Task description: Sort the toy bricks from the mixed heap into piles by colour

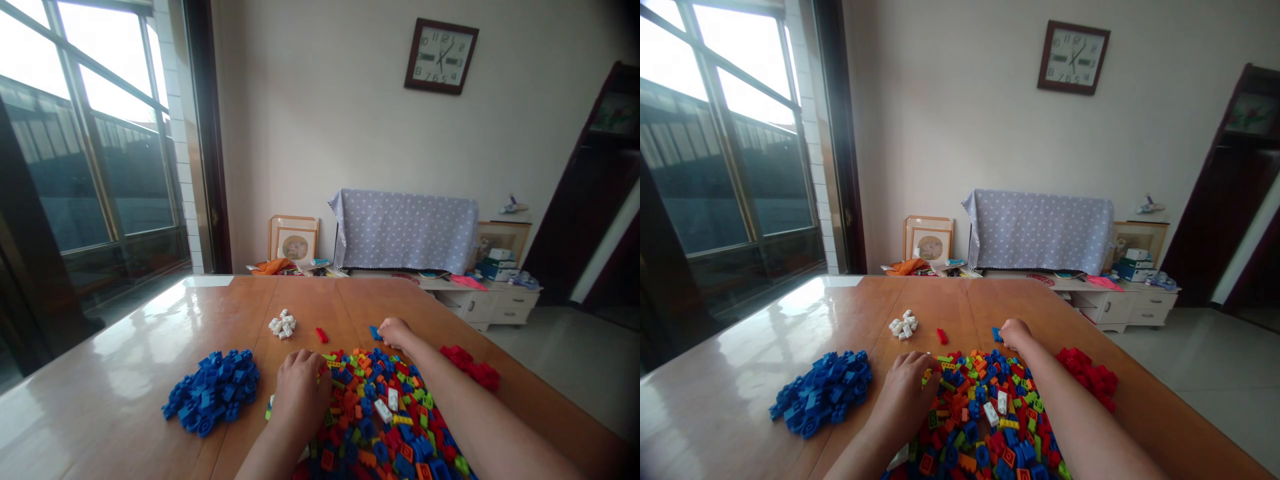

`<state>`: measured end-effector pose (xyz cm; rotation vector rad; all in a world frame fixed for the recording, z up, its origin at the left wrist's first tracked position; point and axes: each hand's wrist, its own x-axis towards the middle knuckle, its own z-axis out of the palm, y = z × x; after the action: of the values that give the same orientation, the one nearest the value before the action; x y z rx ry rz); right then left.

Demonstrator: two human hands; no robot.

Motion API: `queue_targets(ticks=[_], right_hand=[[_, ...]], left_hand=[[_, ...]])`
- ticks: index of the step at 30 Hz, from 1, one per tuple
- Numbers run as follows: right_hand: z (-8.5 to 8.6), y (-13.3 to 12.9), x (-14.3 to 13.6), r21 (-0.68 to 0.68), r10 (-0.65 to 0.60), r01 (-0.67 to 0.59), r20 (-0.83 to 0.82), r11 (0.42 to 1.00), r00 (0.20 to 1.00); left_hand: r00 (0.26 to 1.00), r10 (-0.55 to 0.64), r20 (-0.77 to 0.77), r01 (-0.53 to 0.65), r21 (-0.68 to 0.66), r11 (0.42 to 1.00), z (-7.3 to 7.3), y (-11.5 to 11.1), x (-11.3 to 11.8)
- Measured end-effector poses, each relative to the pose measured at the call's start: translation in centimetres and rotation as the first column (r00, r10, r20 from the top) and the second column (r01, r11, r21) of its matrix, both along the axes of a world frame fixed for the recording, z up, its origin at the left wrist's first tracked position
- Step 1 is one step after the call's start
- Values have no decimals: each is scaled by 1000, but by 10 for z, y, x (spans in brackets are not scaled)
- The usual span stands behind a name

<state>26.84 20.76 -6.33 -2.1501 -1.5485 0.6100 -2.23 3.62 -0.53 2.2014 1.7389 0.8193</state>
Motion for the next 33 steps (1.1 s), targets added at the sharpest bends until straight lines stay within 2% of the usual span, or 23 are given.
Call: queue_targets(ticks=[7, 11, 15, 25, 30, 33], right_hand=[[8, 0, -8, 9, 78, -81, 159, 997, 984], [14, 3, -13, 19, 85, -93, 263, 995, 961], [20, 2, -16, 2, 107, -112, 288, 994, 952], [41, -20, -15, 54, 121, -130, 147, 990, 982], [49, -42, -5, 119, 143, -146, 33, 982, 989], [49, -60, -2, 156, 203, -197, -22, 968, 979]], left_hand=[[1000, -8, 19, 7, 24, 1000, -8, 3, -1], [1000, -3, 22, 2, 26, 1000, -6, 4, -1], [1000, -2, 28, 1, 31, 1000, -5, 4, -2], [1000, -2, 18, 2, 22, 1000, -5, 3, -2], [1000, 10, -11, -10, 9, 1000, -5, 4, -3], [999, 29, -35, -29, -2, 1000, -5, 5, -4]])
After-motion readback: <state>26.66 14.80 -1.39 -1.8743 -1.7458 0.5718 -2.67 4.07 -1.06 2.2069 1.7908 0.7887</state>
